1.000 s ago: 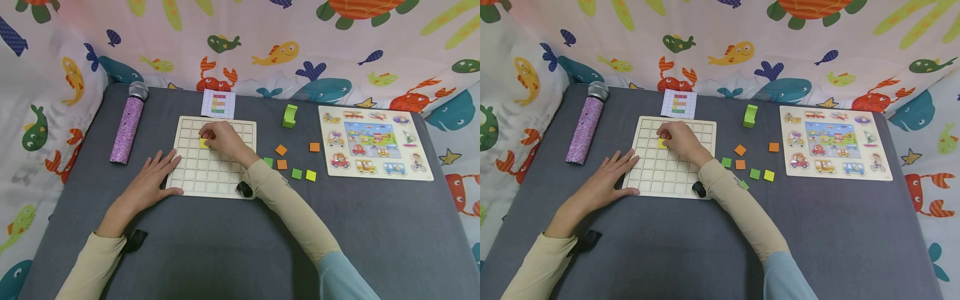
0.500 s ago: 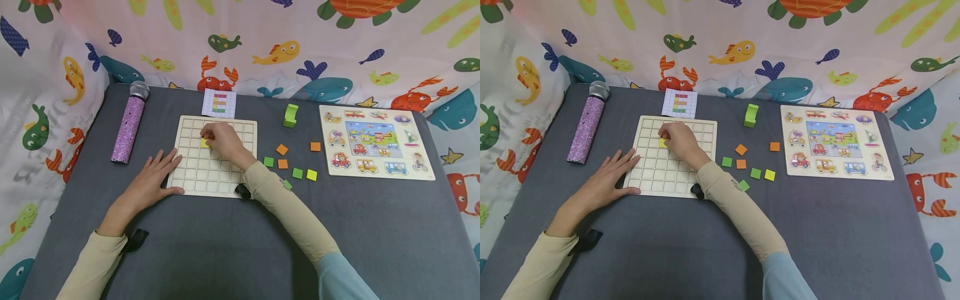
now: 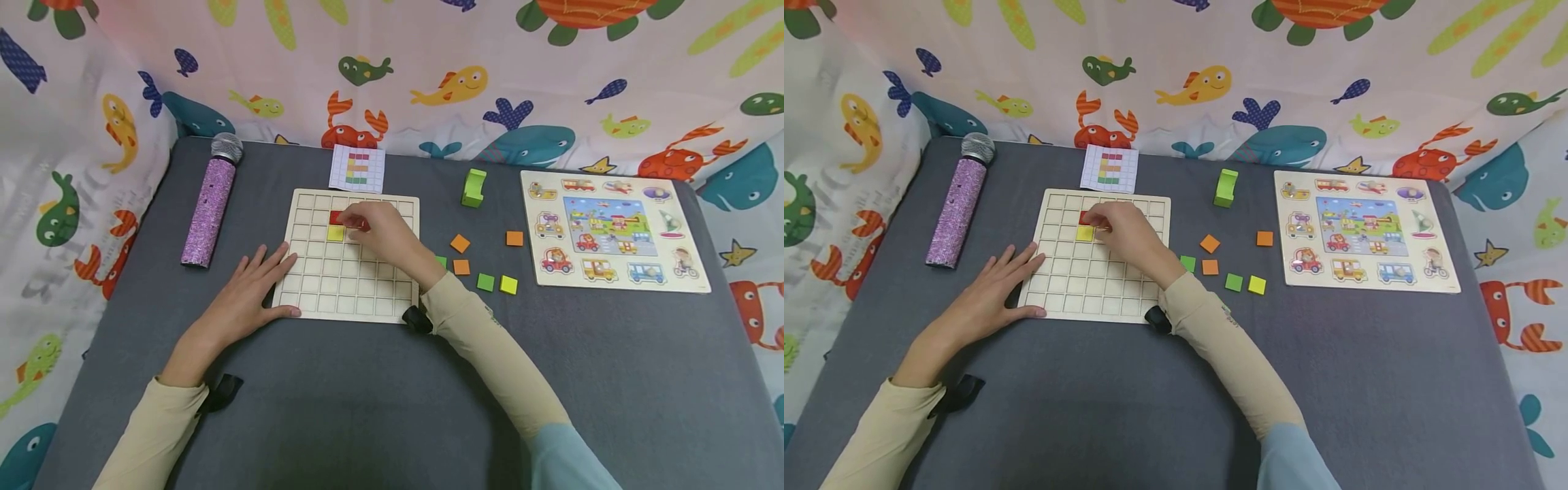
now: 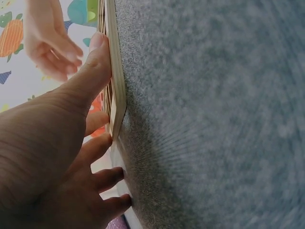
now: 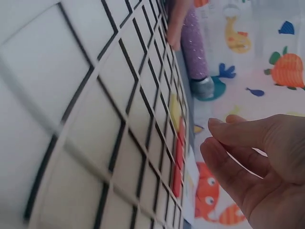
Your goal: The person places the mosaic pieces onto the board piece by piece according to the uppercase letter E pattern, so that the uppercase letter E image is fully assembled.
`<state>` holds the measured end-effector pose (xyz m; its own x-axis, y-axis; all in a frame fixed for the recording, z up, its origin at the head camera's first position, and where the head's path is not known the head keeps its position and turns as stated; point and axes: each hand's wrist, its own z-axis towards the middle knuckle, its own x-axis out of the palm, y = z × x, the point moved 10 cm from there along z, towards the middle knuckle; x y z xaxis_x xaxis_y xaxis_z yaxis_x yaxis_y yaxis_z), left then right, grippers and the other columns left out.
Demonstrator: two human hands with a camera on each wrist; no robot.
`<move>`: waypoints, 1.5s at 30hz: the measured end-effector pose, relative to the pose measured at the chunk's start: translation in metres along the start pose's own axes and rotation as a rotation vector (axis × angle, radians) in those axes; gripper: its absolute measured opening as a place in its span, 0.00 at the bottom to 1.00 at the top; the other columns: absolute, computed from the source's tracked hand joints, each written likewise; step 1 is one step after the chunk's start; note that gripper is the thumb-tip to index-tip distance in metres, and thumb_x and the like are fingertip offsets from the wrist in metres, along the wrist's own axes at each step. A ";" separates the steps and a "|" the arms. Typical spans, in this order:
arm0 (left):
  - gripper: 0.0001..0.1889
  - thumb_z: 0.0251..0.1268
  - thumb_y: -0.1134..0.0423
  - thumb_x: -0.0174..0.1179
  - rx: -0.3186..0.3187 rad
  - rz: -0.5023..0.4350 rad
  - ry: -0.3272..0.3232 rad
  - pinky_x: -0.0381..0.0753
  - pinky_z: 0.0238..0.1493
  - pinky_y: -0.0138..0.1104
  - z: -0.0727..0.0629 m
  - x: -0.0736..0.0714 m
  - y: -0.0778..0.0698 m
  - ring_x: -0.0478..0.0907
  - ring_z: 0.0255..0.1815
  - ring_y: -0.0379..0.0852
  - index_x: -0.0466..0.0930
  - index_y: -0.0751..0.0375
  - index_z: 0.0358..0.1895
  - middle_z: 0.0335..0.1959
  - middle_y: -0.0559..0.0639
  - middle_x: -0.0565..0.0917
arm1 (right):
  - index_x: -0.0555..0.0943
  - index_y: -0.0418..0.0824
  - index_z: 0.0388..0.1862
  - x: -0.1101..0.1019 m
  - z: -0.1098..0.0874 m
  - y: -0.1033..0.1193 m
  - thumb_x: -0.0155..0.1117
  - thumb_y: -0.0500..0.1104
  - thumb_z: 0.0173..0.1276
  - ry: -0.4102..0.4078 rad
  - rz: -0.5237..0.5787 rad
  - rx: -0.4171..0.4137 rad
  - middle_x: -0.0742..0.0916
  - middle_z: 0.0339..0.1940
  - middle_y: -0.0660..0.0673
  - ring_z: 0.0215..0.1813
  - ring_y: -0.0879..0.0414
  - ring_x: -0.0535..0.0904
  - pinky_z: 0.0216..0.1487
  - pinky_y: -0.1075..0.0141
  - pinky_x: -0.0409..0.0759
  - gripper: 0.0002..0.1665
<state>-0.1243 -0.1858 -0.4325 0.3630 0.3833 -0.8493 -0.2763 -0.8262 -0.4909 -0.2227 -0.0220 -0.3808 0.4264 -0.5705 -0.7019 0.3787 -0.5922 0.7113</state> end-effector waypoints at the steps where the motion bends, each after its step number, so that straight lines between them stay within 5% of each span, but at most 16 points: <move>1: 0.50 0.56 0.48 0.71 -0.002 -0.001 0.001 0.37 0.74 0.59 0.000 0.000 0.000 0.39 0.78 0.67 0.53 0.58 0.78 0.80 0.56 0.47 | 0.84 0.37 0.53 -0.004 -0.004 -0.001 0.66 0.33 0.66 -0.006 0.004 -0.001 0.87 0.47 0.44 0.47 0.55 0.80 0.51 0.66 0.77 0.16; 9: 0.50 0.55 0.50 0.71 0.002 -0.008 -0.009 0.37 0.74 0.60 -0.001 -0.001 0.001 0.39 0.78 0.67 0.53 0.59 0.78 0.80 0.57 0.48 | 0.83 0.32 0.52 -0.047 -0.042 -0.033 0.67 0.29 0.64 -0.112 0.027 0.002 0.87 0.47 0.39 0.48 0.50 0.82 0.49 0.60 0.82 0.17; 22: 0.50 0.55 0.50 0.71 -0.017 0.002 0.006 0.38 0.74 0.60 -0.003 -0.002 0.001 0.39 0.78 0.67 0.53 0.60 0.78 0.80 0.58 0.48 | 0.83 0.36 0.52 -0.086 -0.096 -0.106 0.70 0.31 0.61 -0.186 -0.049 0.198 0.87 0.48 0.38 0.49 0.44 0.84 0.50 0.54 0.82 0.19; 30: 0.50 0.55 0.49 0.71 -0.012 0.000 -0.002 0.38 0.74 0.60 -0.002 -0.002 0.000 0.39 0.78 0.67 0.53 0.60 0.78 0.80 0.57 0.48 | 0.83 0.32 0.51 -0.088 -0.102 -0.120 0.72 0.34 0.62 -0.183 -0.115 0.275 0.87 0.43 0.36 0.46 0.43 0.83 0.49 0.51 0.81 0.18; 45: 0.50 0.55 0.50 0.72 -0.006 0.001 -0.009 0.39 0.73 0.61 -0.004 -0.001 0.000 0.40 0.78 0.68 0.54 0.60 0.77 0.79 0.58 0.49 | 0.85 0.35 0.46 -0.080 -0.092 -0.108 0.69 0.29 0.62 -0.095 -0.131 0.258 0.87 0.37 0.39 0.38 0.47 0.82 0.42 0.55 0.81 0.12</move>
<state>-0.1212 -0.1879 -0.4306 0.3548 0.3861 -0.8515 -0.2714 -0.8290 -0.4889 -0.2217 0.1401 -0.3983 0.3040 -0.5231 -0.7962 0.1990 -0.7825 0.5900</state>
